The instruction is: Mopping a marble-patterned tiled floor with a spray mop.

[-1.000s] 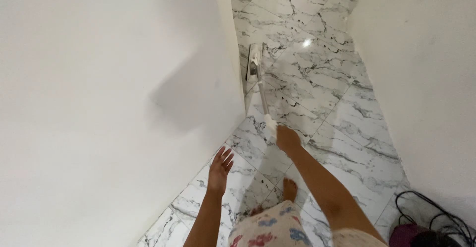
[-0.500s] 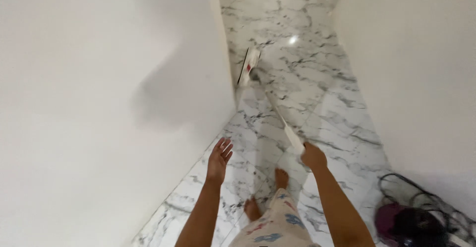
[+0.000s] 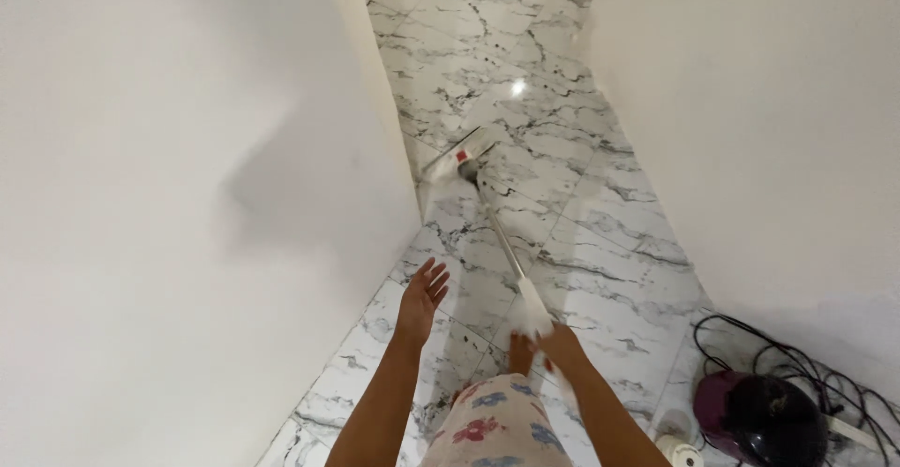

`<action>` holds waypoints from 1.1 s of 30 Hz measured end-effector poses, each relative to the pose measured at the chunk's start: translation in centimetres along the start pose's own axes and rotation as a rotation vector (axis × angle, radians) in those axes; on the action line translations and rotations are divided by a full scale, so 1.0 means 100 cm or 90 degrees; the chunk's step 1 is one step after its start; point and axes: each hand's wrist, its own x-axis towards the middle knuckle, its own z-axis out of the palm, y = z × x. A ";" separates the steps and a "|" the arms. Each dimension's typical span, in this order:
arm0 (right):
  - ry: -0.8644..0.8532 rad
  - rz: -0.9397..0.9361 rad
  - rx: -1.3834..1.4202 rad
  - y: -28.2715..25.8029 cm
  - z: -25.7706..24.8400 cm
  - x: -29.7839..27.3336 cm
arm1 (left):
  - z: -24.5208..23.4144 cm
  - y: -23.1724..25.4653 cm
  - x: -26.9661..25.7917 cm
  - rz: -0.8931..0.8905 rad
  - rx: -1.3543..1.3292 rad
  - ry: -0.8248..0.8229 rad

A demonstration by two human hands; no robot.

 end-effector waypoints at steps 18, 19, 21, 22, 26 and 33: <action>-0.034 -0.025 0.596 -0.126 -0.111 0.165 | -0.064 0.001 -0.064 0.025 -0.004 0.185; -0.001 0.018 0.497 -0.118 -0.128 0.135 | -0.058 -0.001 -0.056 0.030 0.005 0.155; 0.037 0.072 0.403 -0.079 -0.151 0.079 | -0.045 -0.009 -0.037 0.024 0.019 0.118; 0.037 0.079 0.423 -0.049 -0.159 0.052 | -0.037 -0.015 -0.028 0.020 0.017 0.080; 0.108 0.101 0.426 0.042 -0.188 -0.063 | 0.010 -0.032 0.012 -0.011 0.045 -0.036; 0.151 0.274 0.426 0.041 -0.160 -0.201 | 0.076 -0.066 0.035 -0.062 0.073 -0.133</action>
